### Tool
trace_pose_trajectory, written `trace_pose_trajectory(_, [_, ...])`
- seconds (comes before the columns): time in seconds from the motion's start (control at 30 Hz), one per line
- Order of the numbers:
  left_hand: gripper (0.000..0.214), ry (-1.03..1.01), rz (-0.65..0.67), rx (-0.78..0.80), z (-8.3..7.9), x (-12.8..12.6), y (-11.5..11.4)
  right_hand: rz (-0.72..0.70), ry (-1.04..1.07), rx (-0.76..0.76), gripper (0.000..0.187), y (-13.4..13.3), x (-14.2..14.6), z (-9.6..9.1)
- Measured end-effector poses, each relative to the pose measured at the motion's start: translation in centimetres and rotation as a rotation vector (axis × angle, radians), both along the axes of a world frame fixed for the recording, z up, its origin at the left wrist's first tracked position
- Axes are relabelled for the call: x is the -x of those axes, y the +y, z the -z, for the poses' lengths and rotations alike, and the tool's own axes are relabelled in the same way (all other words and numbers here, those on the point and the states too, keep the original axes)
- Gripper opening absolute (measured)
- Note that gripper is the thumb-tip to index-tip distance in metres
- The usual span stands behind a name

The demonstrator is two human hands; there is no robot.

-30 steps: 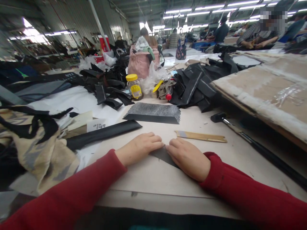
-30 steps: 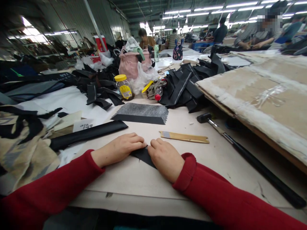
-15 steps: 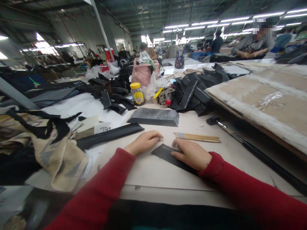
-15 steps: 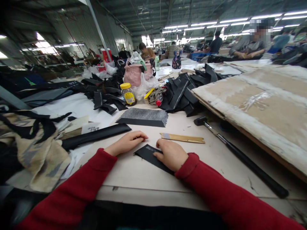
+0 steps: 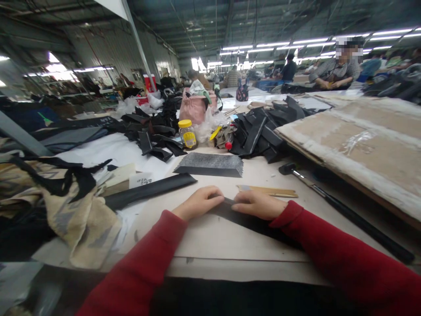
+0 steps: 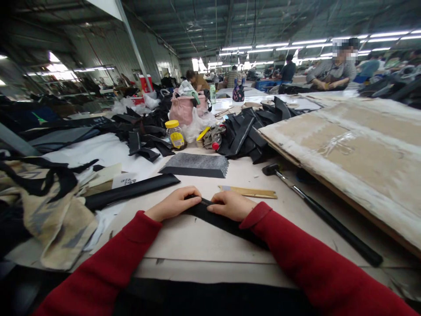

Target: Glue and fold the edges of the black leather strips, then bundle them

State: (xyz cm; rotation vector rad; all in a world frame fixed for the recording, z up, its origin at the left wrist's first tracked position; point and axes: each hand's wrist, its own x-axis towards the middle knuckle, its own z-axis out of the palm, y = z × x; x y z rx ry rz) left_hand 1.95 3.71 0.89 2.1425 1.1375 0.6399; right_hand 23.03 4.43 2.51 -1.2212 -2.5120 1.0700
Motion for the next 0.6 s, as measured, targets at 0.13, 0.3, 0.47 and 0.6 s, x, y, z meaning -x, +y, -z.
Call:
trace_pose_trajectory(0.13, [0.021,-0.038,-0.119,0.025,-0.2,1.5,0.6,0.029,-0.037,0.049,0.026,0.2,-3.5,-0.8])
trace_pose_trajectory(0.3, [0.025,-0.081,-0.210,0.100,0.1,2.5,1.4,0.169,-0.056,0.062,0.035,-0.2,-9.0,-0.9])
trace_pose_trajectory(0.47, [0.025,-0.216,-0.293,0.171,0.1,2.4,1.6,0.247,0.000,0.022,0.042,-0.8,-10.3,-0.3])
trace_pose_trajectory(0.6, [0.034,-0.757,-0.513,0.214,-0.6,3.0,1.7,0.371,0.161,-0.049,0.045,-0.1,-8.9,-0.3])
